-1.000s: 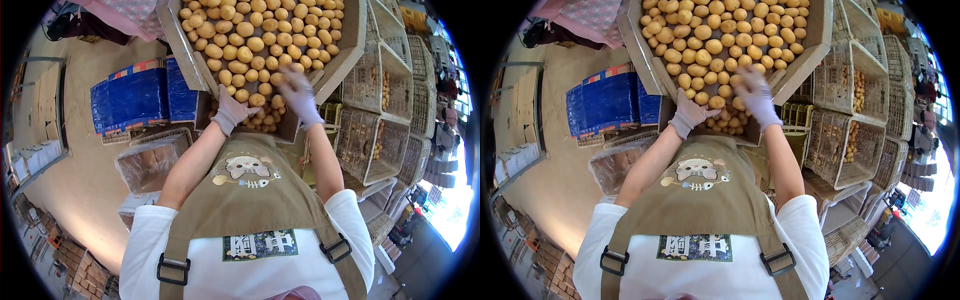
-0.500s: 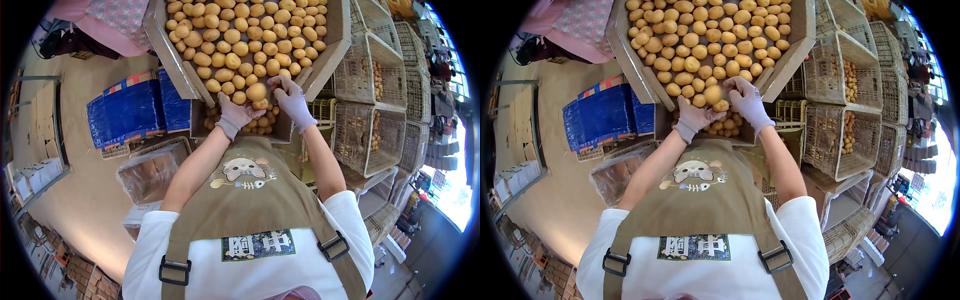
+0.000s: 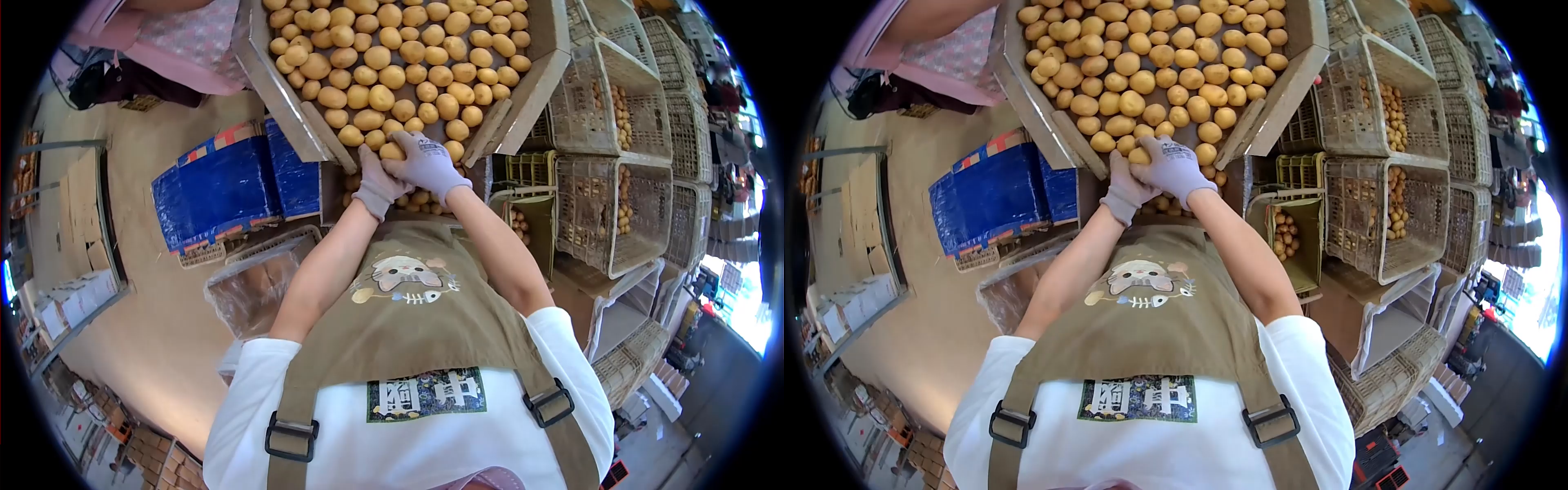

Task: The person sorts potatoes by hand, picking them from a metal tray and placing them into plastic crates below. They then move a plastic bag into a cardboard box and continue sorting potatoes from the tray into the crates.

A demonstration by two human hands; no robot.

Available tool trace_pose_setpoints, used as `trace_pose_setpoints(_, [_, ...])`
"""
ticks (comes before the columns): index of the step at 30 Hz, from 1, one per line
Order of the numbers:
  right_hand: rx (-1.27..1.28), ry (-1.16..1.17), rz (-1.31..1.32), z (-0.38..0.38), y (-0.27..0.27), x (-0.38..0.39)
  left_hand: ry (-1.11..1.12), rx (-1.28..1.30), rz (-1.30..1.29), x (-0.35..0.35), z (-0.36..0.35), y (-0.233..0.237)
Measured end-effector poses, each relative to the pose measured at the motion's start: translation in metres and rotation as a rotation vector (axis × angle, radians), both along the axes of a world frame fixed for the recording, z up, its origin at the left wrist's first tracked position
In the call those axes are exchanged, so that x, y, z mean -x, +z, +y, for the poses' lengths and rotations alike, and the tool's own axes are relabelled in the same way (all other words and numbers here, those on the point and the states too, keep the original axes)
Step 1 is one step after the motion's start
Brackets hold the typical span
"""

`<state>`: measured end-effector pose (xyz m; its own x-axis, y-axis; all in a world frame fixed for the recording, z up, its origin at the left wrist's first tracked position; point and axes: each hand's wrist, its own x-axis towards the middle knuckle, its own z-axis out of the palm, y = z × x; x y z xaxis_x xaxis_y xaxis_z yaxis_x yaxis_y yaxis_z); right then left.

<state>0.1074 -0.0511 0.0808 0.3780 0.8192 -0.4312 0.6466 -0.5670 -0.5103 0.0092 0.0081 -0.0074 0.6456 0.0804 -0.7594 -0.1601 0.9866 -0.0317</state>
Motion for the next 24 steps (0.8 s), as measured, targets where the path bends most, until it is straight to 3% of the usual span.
trace_pose_setpoints(1, [-0.053,-0.059,0.077,-0.001,0.007,-0.002,0.014,0.006,-0.081,0.002,-0.001,0.002])
trace_pose_setpoints(2, [-0.187,-0.267,0.378,-0.012,0.011,-0.003,0.05,0.211,-0.343,0.012,0.004,-0.027])
trace_pose_setpoints(3, [-0.328,-0.471,0.672,-0.028,0.017,-0.006,0.071,0.232,-0.431,0.009,0.004,-0.025])
trace_pose_setpoints(4, [-0.475,-0.563,0.714,-0.049,0.039,-0.016,0.092,0.203,-0.441,0.007,0.002,-0.01])
trace_pose_setpoints(6, [-0.886,-0.784,0.931,-0.13,0.033,-0.044,0.128,0.198,-0.414,0.001,0.001,0.013])
trace_pose_setpoints(7, [-0.952,-0.958,0.768,-0.169,0.047,-0.058,0.131,0.241,-0.389,0.002,0.003,0.02])
trace_pose_setpoints(8, [-1.095,-1.098,0.89,-0.243,0.03,-0.089,0.146,0.264,-0.389,0.003,0.002,0.016])
trace_pose_setpoints(10, [-1.132,-1.26,0.104,-0.362,0.031,-0.124,0.146,0.271,-0.302,0.001,0.003,0.019])
trace_pose_setpoints(12, [-1.559,-1.393,-0.073,-0.517,0.038,-0.151,0.146,0.263,-0.284,0.0,0.003,0.024])
trace_pose_setpoints(16, [-1.423,-1.173,0.025,-0.576,0.022,-0.178,0.146,0.284,-0.25,-0.003,0.002,0.023])
trace_pose_setpoints(18, [-1.351,-1.057,0.087,-0.583,0.011,-0.186,0.135,0.252,-0.305,0.0,0.002,0.017])
trace_pose_setpoints(21, [-1.324,-1.387,0.202,-0.336,0.07,-0.135,0.137,0.245,-0.338,0.002,0.002,0.012])
trace_pose_setpoints(23, [-0.711,-0.784,-0.455,-0.235,0.061,-0.133,0.131,0.257,-0.346,0.001,0.003,0.019])
trace_pose_setpoints(24, [-0.774,-0.907,-0.105,-0.172,0.078,-0.113,0.137,0.227,-0.333,0.001,0.001,0.019])
